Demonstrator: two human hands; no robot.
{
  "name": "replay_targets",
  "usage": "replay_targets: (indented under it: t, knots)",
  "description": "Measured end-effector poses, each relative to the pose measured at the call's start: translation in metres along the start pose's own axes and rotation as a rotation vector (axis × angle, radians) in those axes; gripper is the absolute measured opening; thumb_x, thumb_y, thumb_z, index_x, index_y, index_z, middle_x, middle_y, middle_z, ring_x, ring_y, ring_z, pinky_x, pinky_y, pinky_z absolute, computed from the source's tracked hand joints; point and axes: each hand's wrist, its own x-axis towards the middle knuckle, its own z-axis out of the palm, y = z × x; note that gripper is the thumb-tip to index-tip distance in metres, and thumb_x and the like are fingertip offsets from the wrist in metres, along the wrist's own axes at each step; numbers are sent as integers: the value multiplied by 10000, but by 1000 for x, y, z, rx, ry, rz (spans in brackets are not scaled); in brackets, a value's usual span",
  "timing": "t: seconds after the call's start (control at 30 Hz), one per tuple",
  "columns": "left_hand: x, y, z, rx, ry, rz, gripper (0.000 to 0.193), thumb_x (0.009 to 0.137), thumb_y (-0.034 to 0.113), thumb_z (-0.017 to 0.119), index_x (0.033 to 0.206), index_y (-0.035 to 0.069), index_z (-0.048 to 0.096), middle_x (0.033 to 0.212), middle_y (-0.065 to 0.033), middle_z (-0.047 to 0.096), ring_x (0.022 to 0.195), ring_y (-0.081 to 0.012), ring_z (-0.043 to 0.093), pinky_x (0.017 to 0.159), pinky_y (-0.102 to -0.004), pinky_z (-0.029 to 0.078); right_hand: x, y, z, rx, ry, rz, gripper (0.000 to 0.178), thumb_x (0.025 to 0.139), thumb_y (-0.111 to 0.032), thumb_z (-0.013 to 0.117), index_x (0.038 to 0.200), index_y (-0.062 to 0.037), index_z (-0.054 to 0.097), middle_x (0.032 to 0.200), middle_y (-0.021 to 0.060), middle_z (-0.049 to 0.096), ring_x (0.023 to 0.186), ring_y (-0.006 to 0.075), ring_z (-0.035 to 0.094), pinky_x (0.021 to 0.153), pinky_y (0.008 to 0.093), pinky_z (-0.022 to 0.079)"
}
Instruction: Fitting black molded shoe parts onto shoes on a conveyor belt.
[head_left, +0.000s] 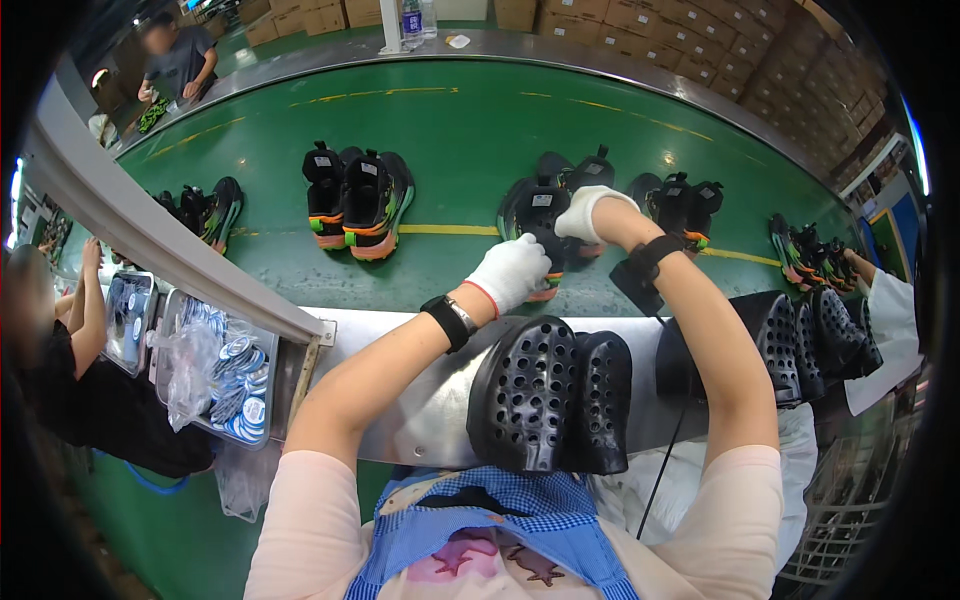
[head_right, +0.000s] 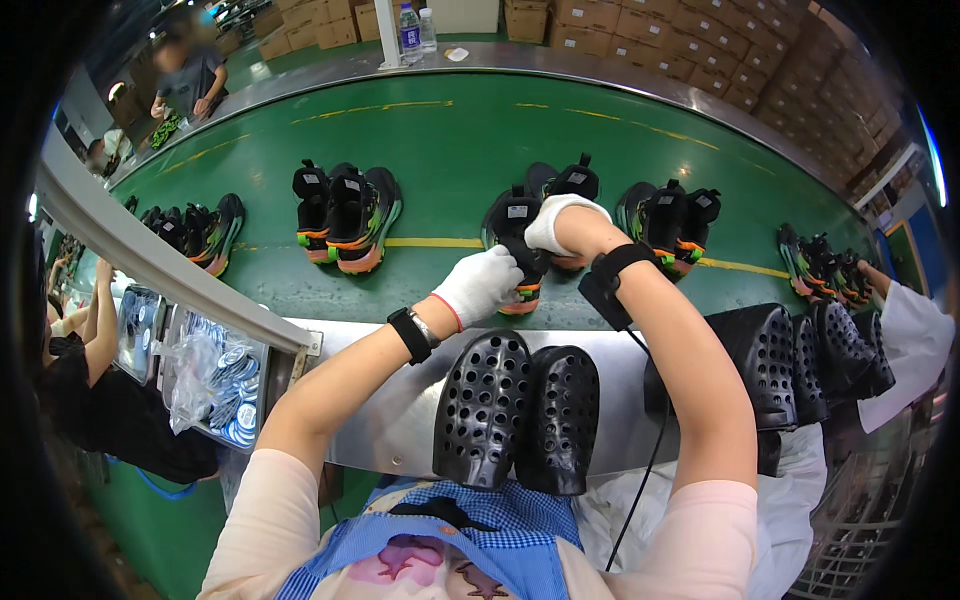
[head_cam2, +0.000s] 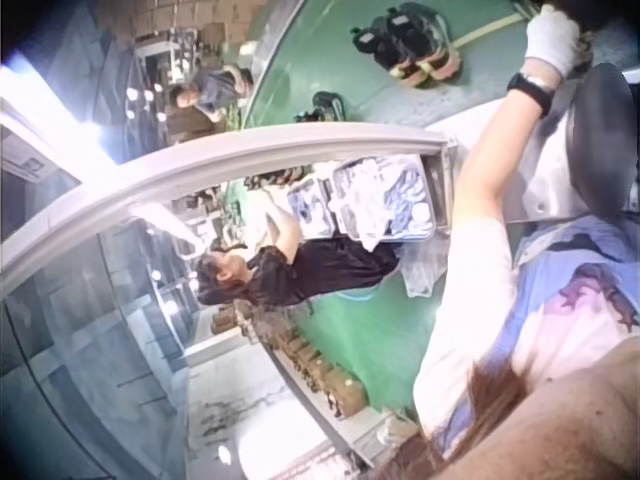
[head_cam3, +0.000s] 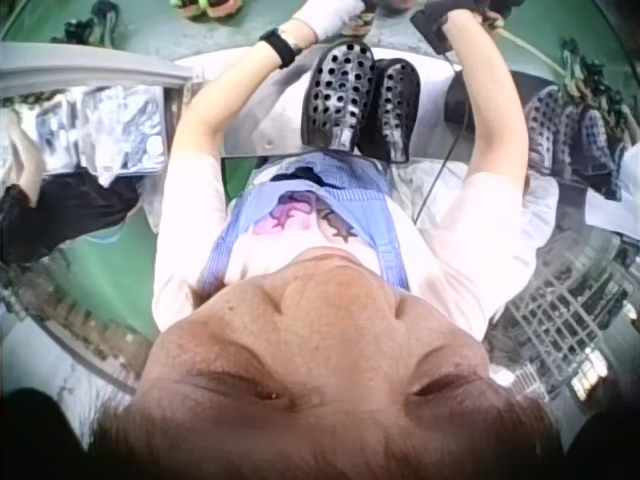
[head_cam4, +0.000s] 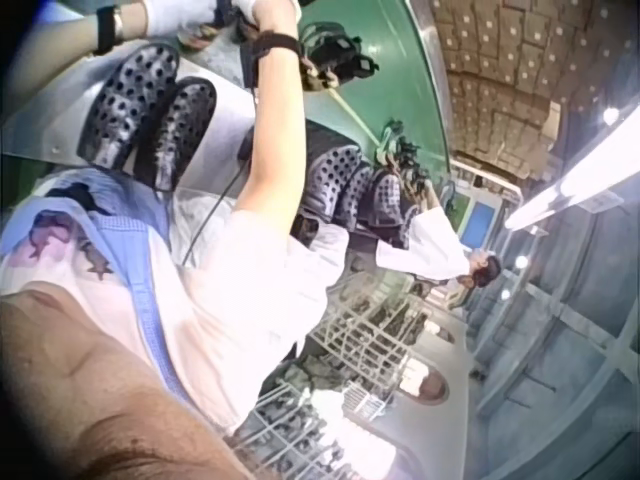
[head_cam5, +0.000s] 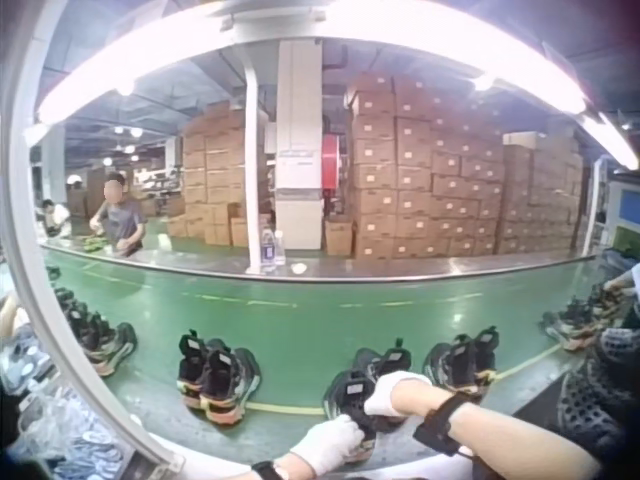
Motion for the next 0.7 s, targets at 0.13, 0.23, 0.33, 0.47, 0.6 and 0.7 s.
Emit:
replay_targets:
  t: [0.13, 0.23, 0.33, 0.47, 0.6, 0.7]
  knots:
    - [1, -3, -2, -9, -29, 24, 127, 791, 224, 656, 818, 100, 671, 881, -68, 628, 913, -241, 598, 760, -352, 539, -2, -2, 5, 103, 70, 79, 354, 717, -217, 547, 893, 56, 688, 834, 276, 659, 821, 390, 685, 709, 400, 527]
    - [5, -2, -6, -43, -33, 29, 139, 799, 236, 651, 838, 103, 668, 890, -68, 630, 920, -241, 602, 761, -354, 538, 1, 9, 9, 57, 15, 29, 380, 737, -233, 545, 958, 42, 687, 953, 283, 655, 928, 406, 662, 784, 401, 519]
    - [10, -2, -9, -7, -68, 16, 162, 805, 251, 649, 873, 106, 672, 899, -66, 633, 932, -240, 598, 764, -355, 537, 5, 9, 8, 24, 33, 89, 402, 766, -266, 541, 1022, 7, 687, 1059, 266, 641, 1024, 397, 632, 853, 406, 512]
    - [-12, -21, -13, -70, -17, -70, 215, 806, 284, 661, 914, 98, 679, 911, -95, 655, 899, -278, 635, 732, -389, 544, 34, -36, 40, -80, 229, -24, 354, 816, -281, 540, 1026, -58, 718, 1078, 209, 672, 1033, 371, 645, 883, 432, 517]
    - [-6, -13, -6, -278, 57, -140, 219, 703, 248, 771, 841, 86, 719, 796, -144, 684, 734, -323, 677, 631, -421, 541, 58, -6, 80, -69, 419, -292, 282, 853, -287, 593, 967, -37, 659, 933, 208, 680, 876, 395, 650, 749, 463, 519]
    - [53, 4, 47, -174, 21, 16, 213, 663, 301, 715, 753, 107, 721, 730, -127, 688, 682, -322, 676, 593, -422, 528, 52, 35, 67, -128, 264, -32, 322, 812, -243, 638, 991, 24, 653, 1017, 245, 673, 926, 422, 652, 770, 467, 530]
